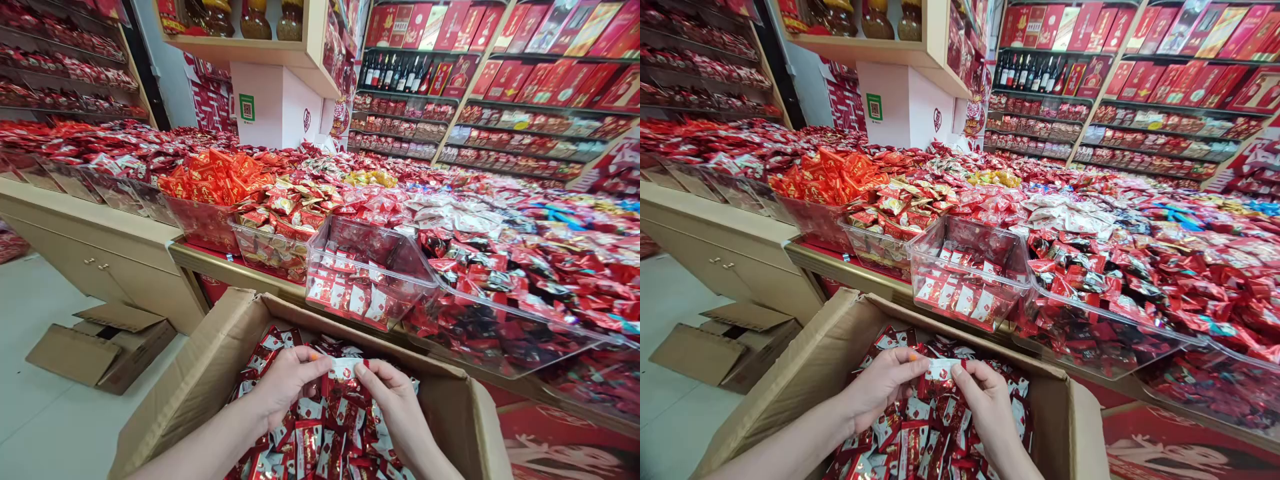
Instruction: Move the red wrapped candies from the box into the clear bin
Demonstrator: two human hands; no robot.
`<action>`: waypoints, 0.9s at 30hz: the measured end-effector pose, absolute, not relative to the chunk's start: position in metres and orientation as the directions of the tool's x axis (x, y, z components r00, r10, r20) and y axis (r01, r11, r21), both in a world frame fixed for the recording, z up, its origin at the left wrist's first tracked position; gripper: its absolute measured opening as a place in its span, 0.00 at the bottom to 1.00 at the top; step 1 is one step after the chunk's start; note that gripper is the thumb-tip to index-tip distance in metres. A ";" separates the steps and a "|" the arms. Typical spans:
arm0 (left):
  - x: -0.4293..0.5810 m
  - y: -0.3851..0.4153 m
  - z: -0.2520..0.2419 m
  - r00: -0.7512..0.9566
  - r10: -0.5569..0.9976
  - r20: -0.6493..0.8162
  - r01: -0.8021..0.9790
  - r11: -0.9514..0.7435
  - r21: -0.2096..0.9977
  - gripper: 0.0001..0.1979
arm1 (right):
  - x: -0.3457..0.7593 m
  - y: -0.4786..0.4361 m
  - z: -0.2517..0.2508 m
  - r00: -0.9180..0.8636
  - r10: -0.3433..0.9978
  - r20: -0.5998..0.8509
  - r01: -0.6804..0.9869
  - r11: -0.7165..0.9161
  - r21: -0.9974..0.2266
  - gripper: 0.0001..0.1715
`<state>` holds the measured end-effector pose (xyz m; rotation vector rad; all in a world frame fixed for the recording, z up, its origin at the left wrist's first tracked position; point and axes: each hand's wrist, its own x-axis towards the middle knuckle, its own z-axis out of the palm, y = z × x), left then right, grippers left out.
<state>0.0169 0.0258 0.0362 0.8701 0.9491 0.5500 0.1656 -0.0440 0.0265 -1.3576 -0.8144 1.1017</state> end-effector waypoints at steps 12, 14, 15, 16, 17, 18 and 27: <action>0.024 0.020 0.039 0.531 0.758 -0.379 -0.146 0.522 0.840 0.12 | 0.167 -0.046 0.031 0.310 0.930 -0.196 -0.274 -0.110 -0.955 0.14; 0.022 0.020 0.041 0.562 0.758 -0.331 -0.064 0.438 0.896 0.12 | 0.169 -0.046 0.029 0.298 0.952 -0.063 -0.035 -0.055 -0.998 0.14; 0.022 0.019 0.042 0.577 0.757 -0.307 -0.023 0.391 0.920 0.12 | 0.170 -0.046 0.028 0.268 0.963 -0.025 0.043 -0.038 -0.998 0.13; 0.021 0.019 0.043 0.588 0.755 -0.289 0.005 0.354 0.935 0.13 | 0.170 -0.046 0.027 0.236 0.972 -0.020 0.071 -0.038 -0.997 0.12; 0.021 0.018 0.043 0.595 0.753 -0.280 0.022 0.333 0.943 0.14 | 0.170 -0.046 0.026 0.209 0.977 -0.042 0.055 -0.055 -0.997 0.12; 0.021 0.018 0.043 0.595 0.755 -0.277 0.030 0.324 0.946 0.13 | 0.169 -0.046 0.025 0.191 0.978 -0.081 0.012 -0.084 -0.996 0.12; 0.024 0.008 0.028 0.523 0.814 -0.252 -0.130 0.368 0.921 0.12 | 0.167 -0.048 0.028 0.154 0.974 -0.163 -0.208 -0.130 -0.970 0.17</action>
